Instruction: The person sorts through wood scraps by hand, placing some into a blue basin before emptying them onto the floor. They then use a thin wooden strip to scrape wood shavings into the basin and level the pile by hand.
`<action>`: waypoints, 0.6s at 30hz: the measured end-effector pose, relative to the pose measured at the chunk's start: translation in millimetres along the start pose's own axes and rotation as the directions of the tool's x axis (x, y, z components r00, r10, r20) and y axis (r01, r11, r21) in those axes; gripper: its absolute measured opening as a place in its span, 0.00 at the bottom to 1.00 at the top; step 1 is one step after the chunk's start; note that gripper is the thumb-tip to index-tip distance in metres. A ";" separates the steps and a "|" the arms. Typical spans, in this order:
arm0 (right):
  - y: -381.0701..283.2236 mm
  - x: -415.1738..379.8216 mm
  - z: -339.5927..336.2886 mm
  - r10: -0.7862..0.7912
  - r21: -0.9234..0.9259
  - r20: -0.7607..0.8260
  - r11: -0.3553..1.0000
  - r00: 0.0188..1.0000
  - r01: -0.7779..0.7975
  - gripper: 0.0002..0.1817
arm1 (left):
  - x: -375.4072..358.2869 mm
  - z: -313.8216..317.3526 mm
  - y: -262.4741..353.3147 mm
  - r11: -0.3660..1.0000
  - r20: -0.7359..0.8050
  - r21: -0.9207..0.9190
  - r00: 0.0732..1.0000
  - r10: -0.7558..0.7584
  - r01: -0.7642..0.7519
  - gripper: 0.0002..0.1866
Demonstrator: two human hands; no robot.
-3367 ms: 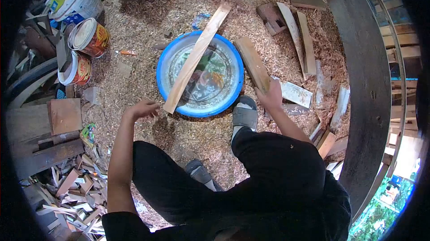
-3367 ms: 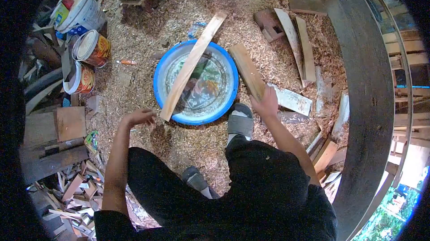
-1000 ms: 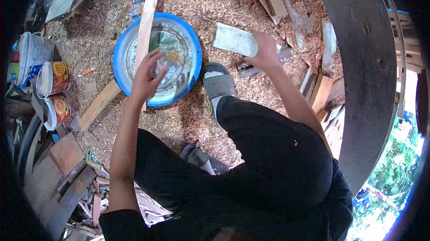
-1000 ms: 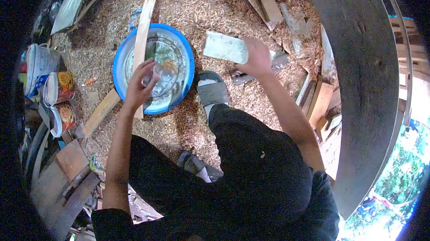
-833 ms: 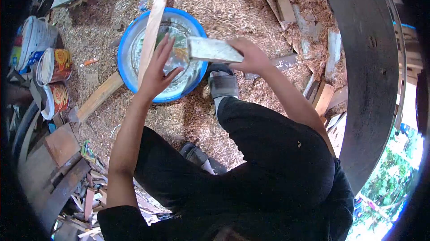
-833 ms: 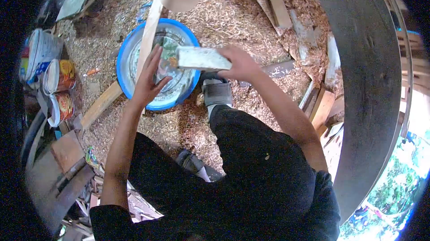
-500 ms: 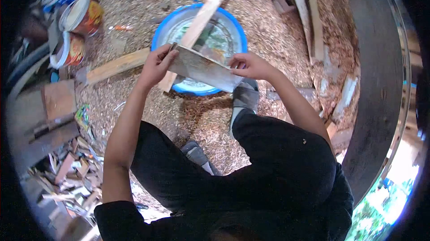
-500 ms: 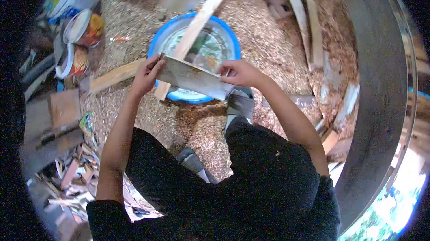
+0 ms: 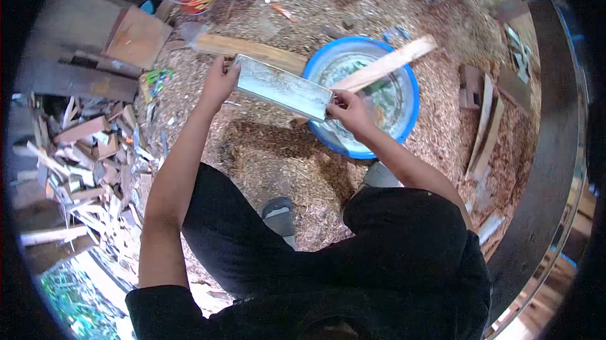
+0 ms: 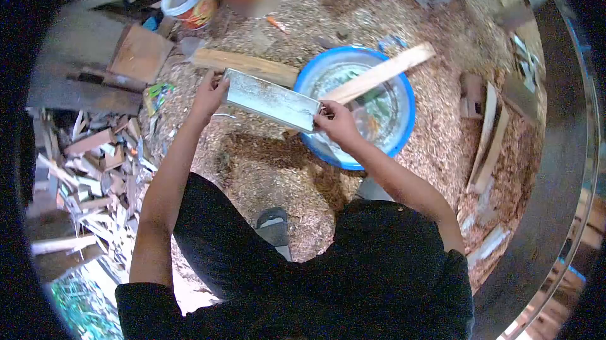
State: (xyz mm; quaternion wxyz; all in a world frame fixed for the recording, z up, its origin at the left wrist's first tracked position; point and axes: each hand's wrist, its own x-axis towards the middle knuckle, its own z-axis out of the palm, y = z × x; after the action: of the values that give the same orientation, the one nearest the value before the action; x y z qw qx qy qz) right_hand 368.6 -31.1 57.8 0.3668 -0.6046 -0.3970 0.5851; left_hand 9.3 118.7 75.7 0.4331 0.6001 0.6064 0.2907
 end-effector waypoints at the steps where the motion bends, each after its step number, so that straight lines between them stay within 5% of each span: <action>1: 6.5 11.3 15.4 -0.028 0.056 0.025 0.998 0.999 0.026 0.20 | 2.4 -14.7 -4.4 1.000 -0.031 0.002 1.000 -0.002 0.002 0.18; 3: 3.5 32.2 37.1 -0.009 -0.001 0.056 1.000 0.998 0.009 0.19 | 5.8 -41.7 -14.4 0.994 -0.124 0.106 0.992 -0.002 0.016 0.22; 5: -17.0 48.0 55.2 -0.061 0.144 0.244 0.989 0.968 0.026 0.21 | 14.5 -75.5 -44.1 0.988 -0.145 0.151 0.989 0.022 0.000 0.30; 6: -17.7 56.5 66.9 0.044 0.359 0.252 0.924 0.967 -0.135 0.25 | 19.3 -86.4 -61.5 0.945 -0.290 0.325 0.948 0.132 -0.032 0.33; 7: -19.8 58.5 71.0 0.045 0.358 0.258 0.923 0.965 -0.139 0.25 | 12.8 -88.8 -45.7 0.870 -0.402 0.492 0.878 0.261 -0.033 0.36; 8: -21.3 59.5 73.6 0.120 0.320 0.190 0.931 0.974 -0.177 0.27 | 0.4 -96.3 -30.6 0.944 -0.371 0.295 0.928 -0.027 0.145 0.40; 11: -0.7 66.6 55.8 0.175 0.190 0.185 0.959 0.967 -0.210 0.32 | 0.8 -95.2 -47.7 0.915 -0.369 0.273 0.911 -0.184 0.296 0.37; 14: 24.3 53.7 23.5 0.215 0.198 0.255 0.943 0.943 -0.268 0.29 | -3.4 -74.2 -29.2 0.951 -0.148 0.279 0.984 -0.095 0.134 0.33; 18: 29.5 16.8 -29.5 0.183 -0.001 0.057 0.983 0.982 -0.183 0.22 | 27.0 -22.1 -29.4 0.925 0.073 0.376 0.997 0.023 -0.049 0.27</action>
State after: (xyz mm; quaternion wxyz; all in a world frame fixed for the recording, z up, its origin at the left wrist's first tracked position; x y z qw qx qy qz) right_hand 399.5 -27.5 25.4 0.3013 -0.6207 -0.3489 0.6342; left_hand -21.4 145.6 55.4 0.3244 0.6928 0.6248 0.1563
